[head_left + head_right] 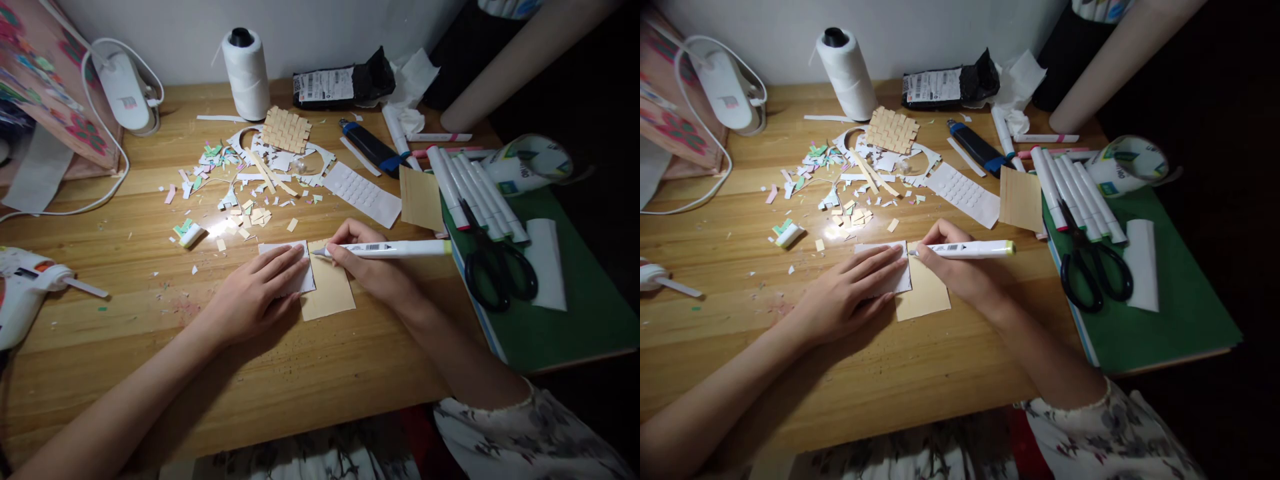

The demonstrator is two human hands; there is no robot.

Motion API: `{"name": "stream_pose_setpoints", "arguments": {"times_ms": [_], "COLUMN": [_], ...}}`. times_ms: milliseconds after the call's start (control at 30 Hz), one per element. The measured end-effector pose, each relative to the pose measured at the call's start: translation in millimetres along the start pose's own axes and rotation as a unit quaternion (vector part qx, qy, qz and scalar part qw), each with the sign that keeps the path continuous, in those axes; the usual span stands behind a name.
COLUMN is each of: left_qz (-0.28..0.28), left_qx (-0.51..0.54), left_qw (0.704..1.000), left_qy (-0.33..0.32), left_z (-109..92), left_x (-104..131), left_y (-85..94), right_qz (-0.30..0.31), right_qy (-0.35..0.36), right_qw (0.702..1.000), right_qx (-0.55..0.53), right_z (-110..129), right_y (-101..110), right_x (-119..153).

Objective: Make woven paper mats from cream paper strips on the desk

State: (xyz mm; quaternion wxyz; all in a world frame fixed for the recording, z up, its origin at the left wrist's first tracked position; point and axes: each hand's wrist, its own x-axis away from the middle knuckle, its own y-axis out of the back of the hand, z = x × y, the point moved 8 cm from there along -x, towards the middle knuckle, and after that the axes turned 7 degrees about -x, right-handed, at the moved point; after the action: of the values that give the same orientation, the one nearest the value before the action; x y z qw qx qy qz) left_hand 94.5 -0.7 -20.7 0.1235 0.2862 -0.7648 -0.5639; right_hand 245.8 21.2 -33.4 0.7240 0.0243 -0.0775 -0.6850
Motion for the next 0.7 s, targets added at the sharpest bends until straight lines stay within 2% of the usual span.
{"name": "stream_pose_setpoints", "arguments": {"times_ms": [233, 700], "left_qz": [0.009, -0.002], "left_qx": [-0.009, -0.027], "left_qw": [1.0, 1.0], "left_qy": [-0.003, -0.007], "left_z": [-0.9, -2.9], "left_x": [-0.2, 1.1], "left_y": [-0.4, 0.4], "right_qz": [-0.033, -0.041], "right_qy": [-0.03, -0.029], "right_qw": [0.999, 0.998], "right_qx": [-0.031, -0.033], "right_z": [-2.2, -4.1], "right_y": [0.0, 1.0], "right_x": [2.7, 1.6]}}
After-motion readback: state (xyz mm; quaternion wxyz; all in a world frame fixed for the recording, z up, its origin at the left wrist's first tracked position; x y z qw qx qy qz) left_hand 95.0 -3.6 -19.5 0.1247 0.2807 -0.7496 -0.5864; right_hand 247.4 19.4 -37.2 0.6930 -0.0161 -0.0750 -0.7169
